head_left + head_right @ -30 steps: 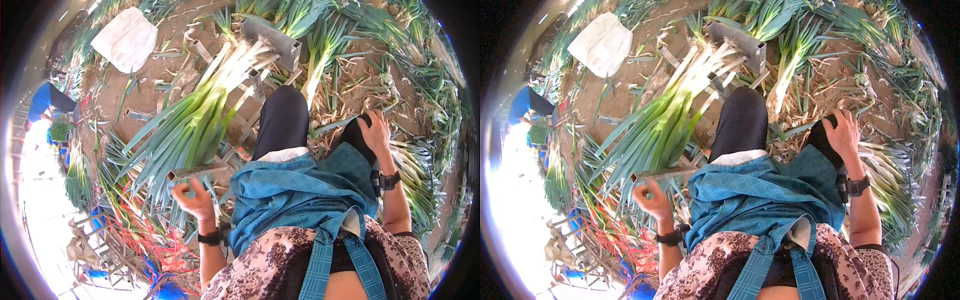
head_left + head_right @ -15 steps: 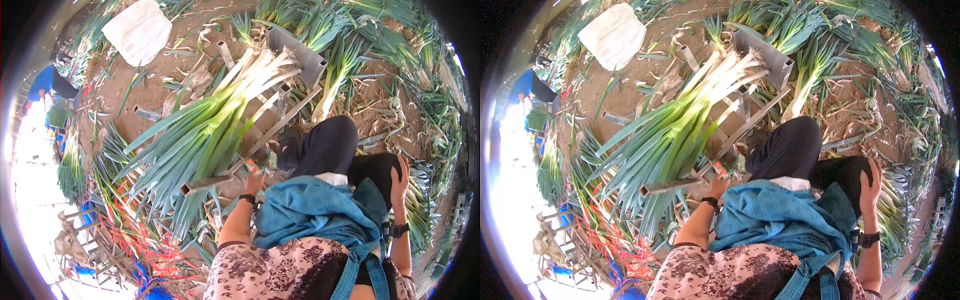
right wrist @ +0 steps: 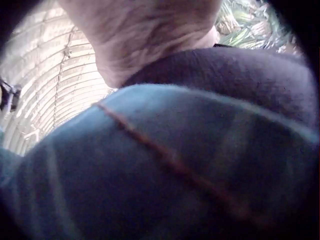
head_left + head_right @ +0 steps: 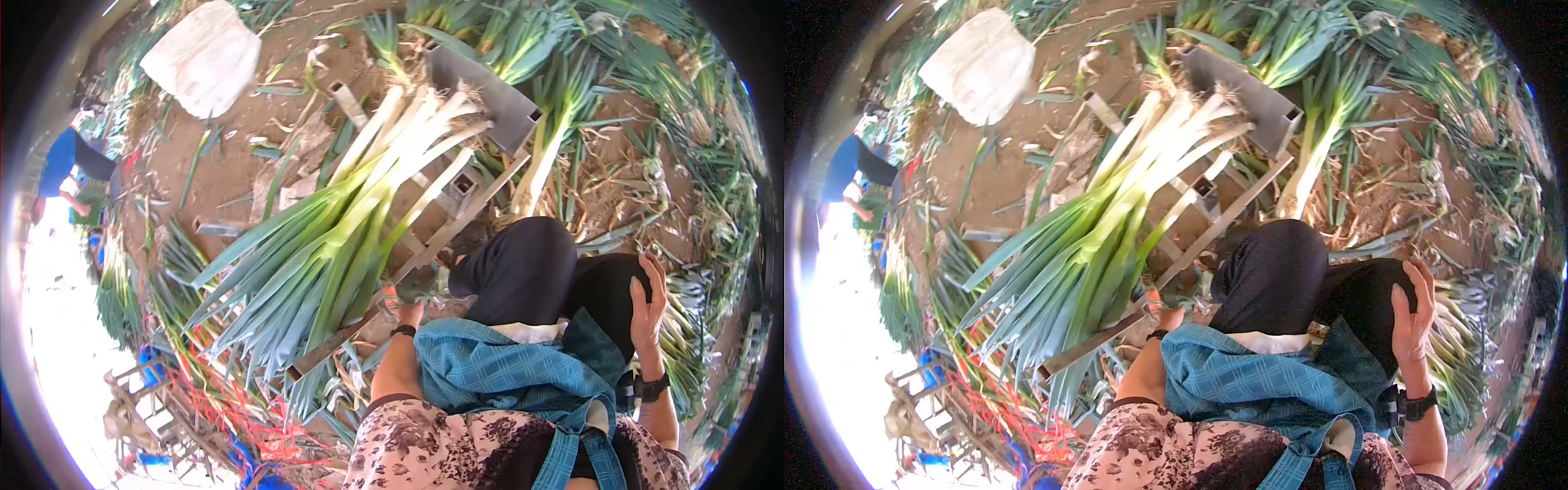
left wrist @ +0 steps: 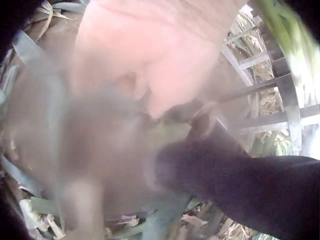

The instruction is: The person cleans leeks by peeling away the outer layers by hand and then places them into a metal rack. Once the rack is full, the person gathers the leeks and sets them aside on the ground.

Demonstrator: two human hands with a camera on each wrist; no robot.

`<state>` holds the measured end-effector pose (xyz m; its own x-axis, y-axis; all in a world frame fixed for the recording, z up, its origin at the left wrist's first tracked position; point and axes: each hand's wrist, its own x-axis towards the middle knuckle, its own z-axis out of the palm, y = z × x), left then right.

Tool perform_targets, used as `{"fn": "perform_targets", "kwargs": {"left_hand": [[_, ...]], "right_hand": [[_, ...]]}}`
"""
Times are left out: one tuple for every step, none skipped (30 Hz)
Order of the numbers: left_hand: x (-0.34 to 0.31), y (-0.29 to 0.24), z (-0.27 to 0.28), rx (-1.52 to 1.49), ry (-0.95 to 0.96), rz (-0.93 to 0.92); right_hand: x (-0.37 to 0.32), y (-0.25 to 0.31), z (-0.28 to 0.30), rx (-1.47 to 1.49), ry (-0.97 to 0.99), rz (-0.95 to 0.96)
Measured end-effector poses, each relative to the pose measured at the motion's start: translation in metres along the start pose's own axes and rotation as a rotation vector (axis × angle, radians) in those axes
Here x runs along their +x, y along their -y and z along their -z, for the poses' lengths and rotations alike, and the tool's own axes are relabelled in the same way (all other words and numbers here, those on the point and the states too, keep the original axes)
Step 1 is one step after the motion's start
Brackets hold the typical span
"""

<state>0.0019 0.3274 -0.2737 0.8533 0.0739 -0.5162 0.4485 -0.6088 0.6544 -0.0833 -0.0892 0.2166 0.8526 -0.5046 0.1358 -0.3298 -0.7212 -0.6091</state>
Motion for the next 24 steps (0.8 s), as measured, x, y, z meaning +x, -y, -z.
{"fn": "perform_targets", "kwargs": {"left_hand": [[-0.007,-0.004,0.012,-0.025,-0.01,0.015],[-0.014,-0.01,0.024,0.0,0.008,0.029],[-0.022,-0.017,0.038,0.055,0.031,0.032],[-0.037,-0.039,0.054,0.314,0.124,0.073],[-0.054,-0.065,0.073,0.575,0.229,0.091],[-0.068,-0.068,0.087,0.498,0.208,-0.106],[-0.081,-0.069,0.102,0.426,0.195,-0.312],[-0.093,-0.071,0.116,0.369,0.187,-0.511],[-0.122,-0.098,0.136,0.361,0.126,-0.499],[-0.141,-0.111,0.151,0.326,0.071,-0.389],[-0.16,-0.125,0.166,0.284,0.014,-0.281],[-0.175,-0.123,0.179,0.212,-0.038,-0.079],[-0.194,-0.123,0.193,0.125,-0.218,-0.068],[-0.209,-0.129,0.209,0.034,-0.395,-0.064],[-0.217,-0.141,0.224,0.034,-0.426,-0.082],[-0.227,-0.153,0.236,-0.054,-0.604,-0.032],[-0.236,-0.163,0.245,-0.149,-0.776,0.019],[-0.24,-0.175,0.255,-0.158,-0.794,0.009],[-0.242,-0.192,0.266,-0.204,-0.817,-0.034],[-0.241,-0.206,0.274,-0.25,-0.84,-0.079],[-0.232,-0.21,0.278,-0.154,-0.872,-0.238],[-0.225,-0.209,0.28,-0.152,-0.887,-0.254],[-0.216,-0.209,0.282,-0.061,-0.868,-0.144],[-0.208,-0.209,0.28,0.026,-0.847,-0.027]], "right_hand": [[0.007,0.002,-0.005,-0.024,0.006,0.045],[0.01,0.004,-0.009,0.006,0.024,0.067],[0.015,0.007,-0.014,-0.05,0.032,0.075],[0.02,0.012,-0.021,-0.099,0.04,0.092],[0.025,0.021,-0.027,-0.166,0.051,0.162],[0.032,0.025,-0.031,-0.25,0.11,0.183],[0.042,0.035,-0.034,-0.328,0.195,0.195],[0.056,0.045,-0.038,-0.412,0.27,0.204],[0.081,0.05,-0.047,-0.138,0.483,0.134],[0.101,0.068,-0.056,0.033,0.588,0.128],[0.128,0.077,-0.074,0.113,0.75,0.183],[0.138,0.098,-0.091,0.333,0.763,0.184],[0.148,0.117,-0.111,0.564,0.824,0.203],[0.161,0.124,-0.136,0.532,0.871,0.305],[0.163,0.147,-0.144,0.446,0.946,0.336],[0.163,0.166,-0.149,0.351,1.018,0.361],[0.171,0.167,-0.165,0.26,1.099,0.311],[0.178,0.165,-0.179,0.164,1.18,0.256],[0.176,0.165,-0.184,0.188,1.133,0.316],[0.173,0.165,-0.186,0.187,1.127,0.33],[0.171,0.166,-0.189,0.111,1.068,0.354],[0.168,0.166,-0.191,0.041,1.005,0.375],[0.165,0.164,-0.192,0.091,0.963,0.383],[0.163,0.162,-0.192,0.099,0.954,0.397]]}}
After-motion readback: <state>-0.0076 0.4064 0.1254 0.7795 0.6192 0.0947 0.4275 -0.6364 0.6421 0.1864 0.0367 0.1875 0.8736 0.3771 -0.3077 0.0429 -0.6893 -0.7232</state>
